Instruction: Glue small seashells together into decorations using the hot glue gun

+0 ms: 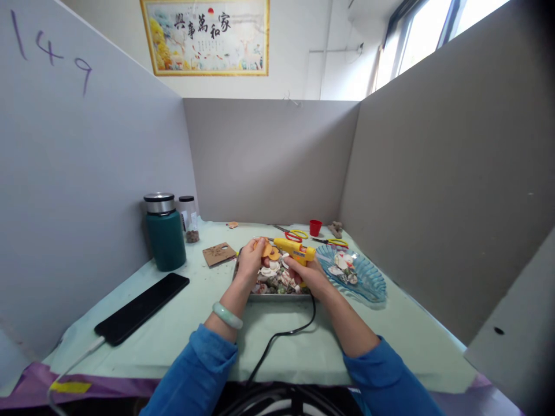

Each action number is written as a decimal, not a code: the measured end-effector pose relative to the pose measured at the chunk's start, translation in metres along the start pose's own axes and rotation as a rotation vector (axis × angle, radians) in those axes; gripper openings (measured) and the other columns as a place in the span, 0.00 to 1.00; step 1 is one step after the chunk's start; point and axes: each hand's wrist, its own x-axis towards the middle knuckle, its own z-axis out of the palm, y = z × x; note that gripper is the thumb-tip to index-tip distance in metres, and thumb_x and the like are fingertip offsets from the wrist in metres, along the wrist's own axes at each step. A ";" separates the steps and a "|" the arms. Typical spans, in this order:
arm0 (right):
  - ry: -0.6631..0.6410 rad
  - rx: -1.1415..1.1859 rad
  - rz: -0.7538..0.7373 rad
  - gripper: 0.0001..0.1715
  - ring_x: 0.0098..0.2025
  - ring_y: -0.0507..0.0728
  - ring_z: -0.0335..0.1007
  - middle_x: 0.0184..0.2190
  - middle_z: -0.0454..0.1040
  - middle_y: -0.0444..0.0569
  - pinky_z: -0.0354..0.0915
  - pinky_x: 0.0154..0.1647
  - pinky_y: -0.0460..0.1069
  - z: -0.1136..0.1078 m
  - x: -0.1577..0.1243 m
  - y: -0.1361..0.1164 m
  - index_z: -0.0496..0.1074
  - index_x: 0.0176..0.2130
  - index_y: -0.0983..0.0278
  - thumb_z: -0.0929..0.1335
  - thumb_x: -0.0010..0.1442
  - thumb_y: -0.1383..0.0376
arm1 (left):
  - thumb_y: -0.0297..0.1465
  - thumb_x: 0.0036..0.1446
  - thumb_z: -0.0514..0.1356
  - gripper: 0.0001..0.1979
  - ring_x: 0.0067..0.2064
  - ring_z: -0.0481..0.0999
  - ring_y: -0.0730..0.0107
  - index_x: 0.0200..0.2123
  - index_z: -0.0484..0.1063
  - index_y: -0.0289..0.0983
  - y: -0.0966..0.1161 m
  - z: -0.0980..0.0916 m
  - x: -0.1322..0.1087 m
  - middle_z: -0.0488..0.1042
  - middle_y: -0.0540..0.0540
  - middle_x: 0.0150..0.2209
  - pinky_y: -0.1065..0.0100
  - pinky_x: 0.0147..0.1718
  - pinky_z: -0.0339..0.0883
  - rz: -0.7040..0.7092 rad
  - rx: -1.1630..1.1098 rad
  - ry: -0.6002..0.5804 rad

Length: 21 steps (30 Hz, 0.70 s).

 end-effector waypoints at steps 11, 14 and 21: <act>0.014 0.004 -0.006 0.25 0.13 0.48 0.55 0.13 0.65 0.42 0.52 0.13 0.45 0.000 -0.002 -0.005 0.66 0.19 0.63 0.70 0.51 0.47 | 0.44 0.52 0.60 0.18 0.14 0.62 0.81 0.33 0.68 0.34 -0.003 -0.001 0.001 0.71 0.51 0.22 0.76 0.13 0.54 0.011 0.035 -0.013; 0.022 -0.005 -0.002 0.25 0.13 0.48 0.55 0.12 0.64 0.42 0.51 0.13 0.45 0.000 -0.002 -0.005 0.65 0.18 0.63 0.70 0.51 0.47 | 0.44 0.51 0.60 0.18 0.14 0.62 0.81 0.34 0.69 0.33 -0.003 -0.001 0.001 0.71 0.51 0.22 0.76 0.13 0.54 0.010 0.039 -0.022; 0.006 0.006 -0.009 0.24 0.13 0.48 0.55 0.13 0.64 0.42 0.50 0.13 0.44 0.001 -0.001 -0.003 0.66 0.20 0.63 0.69 0.52 0.48 | 0.43 0.53 0.59 0.16 0.15 0.62 0.81 0.32 0.70 0.34 -0.005 -0.001 0.000 0.67 0.53 0.19 0.77 0.13 0.52 0.046 0.134 -0.062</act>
